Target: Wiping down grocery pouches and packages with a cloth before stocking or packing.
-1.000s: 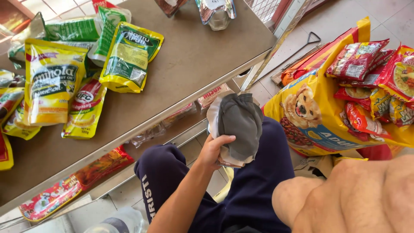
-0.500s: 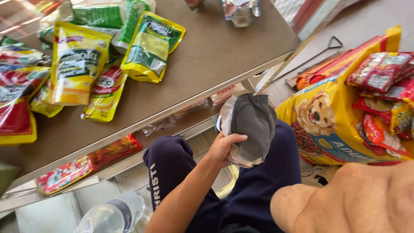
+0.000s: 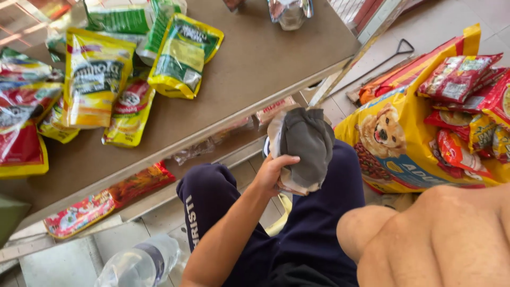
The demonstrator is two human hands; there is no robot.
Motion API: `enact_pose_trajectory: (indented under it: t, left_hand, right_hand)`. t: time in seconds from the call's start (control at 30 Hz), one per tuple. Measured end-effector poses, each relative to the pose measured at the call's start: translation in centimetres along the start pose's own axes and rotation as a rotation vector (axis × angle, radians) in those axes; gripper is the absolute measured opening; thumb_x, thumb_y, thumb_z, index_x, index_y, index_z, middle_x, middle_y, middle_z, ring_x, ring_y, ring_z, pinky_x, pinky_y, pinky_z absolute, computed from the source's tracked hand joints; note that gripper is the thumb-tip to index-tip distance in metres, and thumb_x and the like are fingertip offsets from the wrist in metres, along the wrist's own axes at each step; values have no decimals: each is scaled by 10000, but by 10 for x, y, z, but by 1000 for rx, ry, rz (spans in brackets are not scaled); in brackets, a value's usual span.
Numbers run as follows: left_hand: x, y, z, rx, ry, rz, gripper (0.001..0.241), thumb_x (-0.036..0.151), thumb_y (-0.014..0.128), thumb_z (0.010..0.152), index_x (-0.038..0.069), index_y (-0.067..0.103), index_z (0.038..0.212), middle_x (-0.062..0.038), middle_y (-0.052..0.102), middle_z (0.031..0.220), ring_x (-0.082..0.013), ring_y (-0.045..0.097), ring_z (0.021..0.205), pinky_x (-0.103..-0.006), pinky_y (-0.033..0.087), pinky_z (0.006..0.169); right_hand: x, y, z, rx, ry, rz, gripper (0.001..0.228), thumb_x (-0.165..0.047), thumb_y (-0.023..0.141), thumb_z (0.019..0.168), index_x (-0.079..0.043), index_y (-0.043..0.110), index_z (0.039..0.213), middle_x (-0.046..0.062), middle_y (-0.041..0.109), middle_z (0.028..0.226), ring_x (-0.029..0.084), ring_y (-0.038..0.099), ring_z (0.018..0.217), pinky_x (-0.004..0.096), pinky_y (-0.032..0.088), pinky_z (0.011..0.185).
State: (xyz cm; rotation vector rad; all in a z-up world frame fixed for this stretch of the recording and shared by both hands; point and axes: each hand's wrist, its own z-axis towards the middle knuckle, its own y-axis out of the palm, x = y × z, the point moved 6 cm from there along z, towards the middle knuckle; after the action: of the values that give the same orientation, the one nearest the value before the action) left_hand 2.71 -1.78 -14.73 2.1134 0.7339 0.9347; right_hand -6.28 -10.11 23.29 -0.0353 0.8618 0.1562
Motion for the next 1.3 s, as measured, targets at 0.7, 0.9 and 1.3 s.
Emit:
enact_pose_trajectory:
  t: [0.7, 0.9, 1.3]
  left_hand:
    - [8, -2, 9, -299, 112, -112, 430, 52, 649, 939, 2, 574, 1360, -297, 674, 1195, -382, 709, 1060, -572, 540, 972]
    - [22, 18, -12, -374, 131, -165, 589, 480, 508, 1057, 48, 551, 1455, -241, 625, 1367, -336, 629, 1245, -546, 473, 1093]
    - [36, 1, -8, -450, 309, -96, 863, 673, 271, 1057, -50, 462, 1487, -305, 571, 1397, -385, 576, 1293, -548, 462, 1114]
  right_hand:
    - [221, -31, -105, -99, 58, -902, 755, -530, 704, 923, -41, 535, 1472, 210, 387, 1612, 453, 306, 1498, 540, 221, 1234]
    - [212, -14, -96, -49, 1, -949, 598, -548, 721, 896, -113, 665, 1303, 178, 450, 1534, 435, 359, 1430, 544, 243, 1205]
    - [214, -15, -71, -44, -41, -852, 850, -624, 877, 685, -52, 564, 1230, 251, 286, 1512, 448, 344, 1418, 484, 307, 1192]
